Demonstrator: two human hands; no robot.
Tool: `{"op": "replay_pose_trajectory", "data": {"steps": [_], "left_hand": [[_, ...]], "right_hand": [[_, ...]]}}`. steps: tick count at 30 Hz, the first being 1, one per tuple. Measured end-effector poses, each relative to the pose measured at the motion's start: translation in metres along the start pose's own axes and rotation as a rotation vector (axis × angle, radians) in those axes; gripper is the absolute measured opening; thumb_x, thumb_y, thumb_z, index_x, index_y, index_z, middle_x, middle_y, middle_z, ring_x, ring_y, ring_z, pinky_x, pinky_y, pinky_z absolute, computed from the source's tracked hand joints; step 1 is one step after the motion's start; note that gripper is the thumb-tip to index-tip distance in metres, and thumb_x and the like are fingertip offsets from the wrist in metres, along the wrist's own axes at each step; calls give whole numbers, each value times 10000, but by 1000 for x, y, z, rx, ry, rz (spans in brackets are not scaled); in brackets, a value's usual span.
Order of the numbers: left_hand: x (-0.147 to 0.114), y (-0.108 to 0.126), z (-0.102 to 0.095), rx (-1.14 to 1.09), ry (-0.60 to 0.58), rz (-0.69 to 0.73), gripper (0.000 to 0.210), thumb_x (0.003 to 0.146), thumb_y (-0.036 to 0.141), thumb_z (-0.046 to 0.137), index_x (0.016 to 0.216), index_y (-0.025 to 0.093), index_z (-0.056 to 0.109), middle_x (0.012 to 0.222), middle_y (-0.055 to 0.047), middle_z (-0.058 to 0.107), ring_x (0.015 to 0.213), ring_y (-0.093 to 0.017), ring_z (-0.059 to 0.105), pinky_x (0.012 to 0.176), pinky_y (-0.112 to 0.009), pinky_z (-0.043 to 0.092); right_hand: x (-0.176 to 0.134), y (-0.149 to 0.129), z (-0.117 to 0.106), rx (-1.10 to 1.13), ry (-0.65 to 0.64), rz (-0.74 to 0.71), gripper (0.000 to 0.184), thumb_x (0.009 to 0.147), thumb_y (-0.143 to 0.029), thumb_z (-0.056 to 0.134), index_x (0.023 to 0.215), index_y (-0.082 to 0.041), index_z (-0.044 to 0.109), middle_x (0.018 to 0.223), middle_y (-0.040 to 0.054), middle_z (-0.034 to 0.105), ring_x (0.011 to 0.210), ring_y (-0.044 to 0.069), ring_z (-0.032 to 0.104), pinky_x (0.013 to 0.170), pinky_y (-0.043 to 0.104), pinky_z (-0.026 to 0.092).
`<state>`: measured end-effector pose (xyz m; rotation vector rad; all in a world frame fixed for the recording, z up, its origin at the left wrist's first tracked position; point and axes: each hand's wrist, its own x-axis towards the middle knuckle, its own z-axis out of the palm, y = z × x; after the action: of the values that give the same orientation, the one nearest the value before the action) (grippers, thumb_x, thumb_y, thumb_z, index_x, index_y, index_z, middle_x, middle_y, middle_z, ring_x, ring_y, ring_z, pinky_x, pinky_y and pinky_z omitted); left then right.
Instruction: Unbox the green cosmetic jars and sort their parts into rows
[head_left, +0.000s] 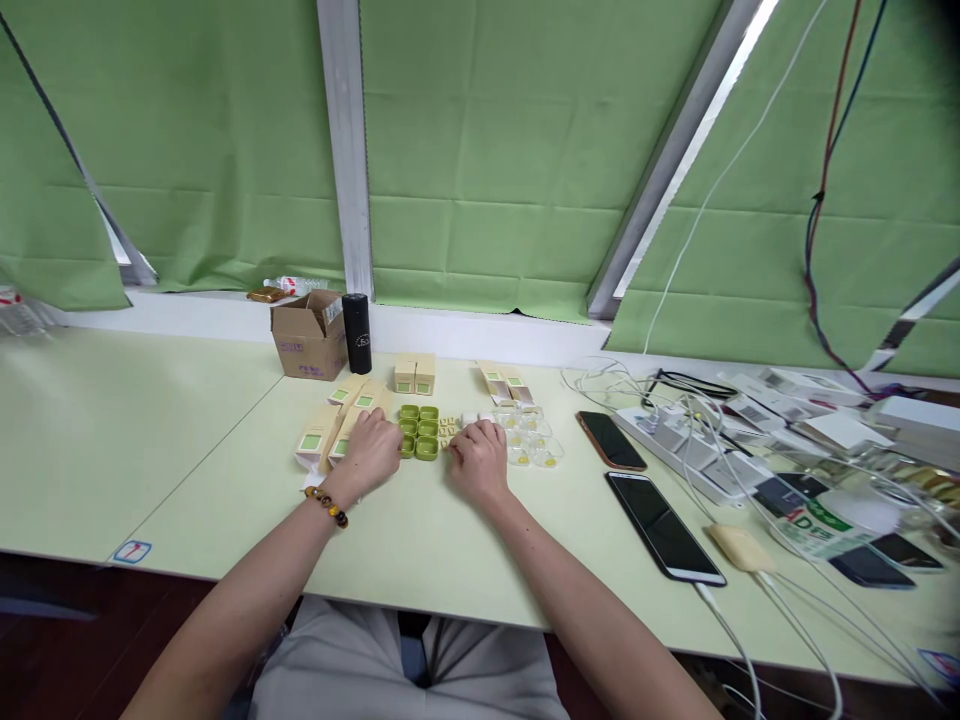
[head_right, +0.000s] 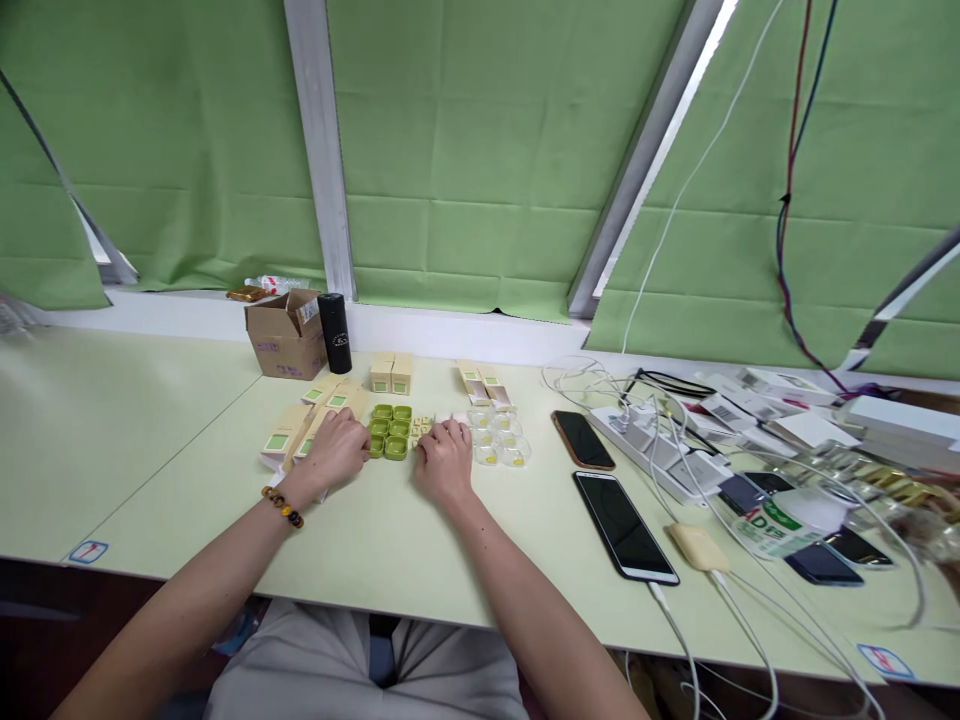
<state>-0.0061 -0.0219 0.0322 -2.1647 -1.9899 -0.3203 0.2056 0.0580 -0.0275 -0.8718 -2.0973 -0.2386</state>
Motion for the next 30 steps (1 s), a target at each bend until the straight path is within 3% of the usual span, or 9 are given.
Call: {"op": "replay_pose_trajectory", "data": {"steps": [7,20,25,30], "left_hand": [[0,4,-5,6,-1,3,195,799,63,606,732,173,752,725,-162,692,957,-342,613,821,-440,412],[1,4,-1,-44,-13,-33,128,812,115,655,759,187,747,771,-162,694,1005,-355,613,861,-442,407],[1,3,-5,-40,-8,-39,132,772,121,678,817,198,775,796,-152,716,1018,-349,619,850,-435,407],[4,-2,-12,-77,90,-90,118,813,294,727,887,230,792,823,-125,738,1036,-347,600,895,-466,389]], "right_hand": [[0,-2,1,-21,-96,-75,184,761,-58,681,681,-211,746,788,63,637,915,240,464,931,420,338],[-1,0,6,-58,-164,-82,211,784,-49,667,740,-226,773,807,71,635,945,248,461,955,424,324],[0,3,0,49,-7,-34,187,831,-79,628,764,-218,734,784,52,639,897,230,489,918,410,346],[4,22,-21,207,284,258,160,951,-225,556,852,-209,680,762,27,646,794,210,536,794,358,384]]}}
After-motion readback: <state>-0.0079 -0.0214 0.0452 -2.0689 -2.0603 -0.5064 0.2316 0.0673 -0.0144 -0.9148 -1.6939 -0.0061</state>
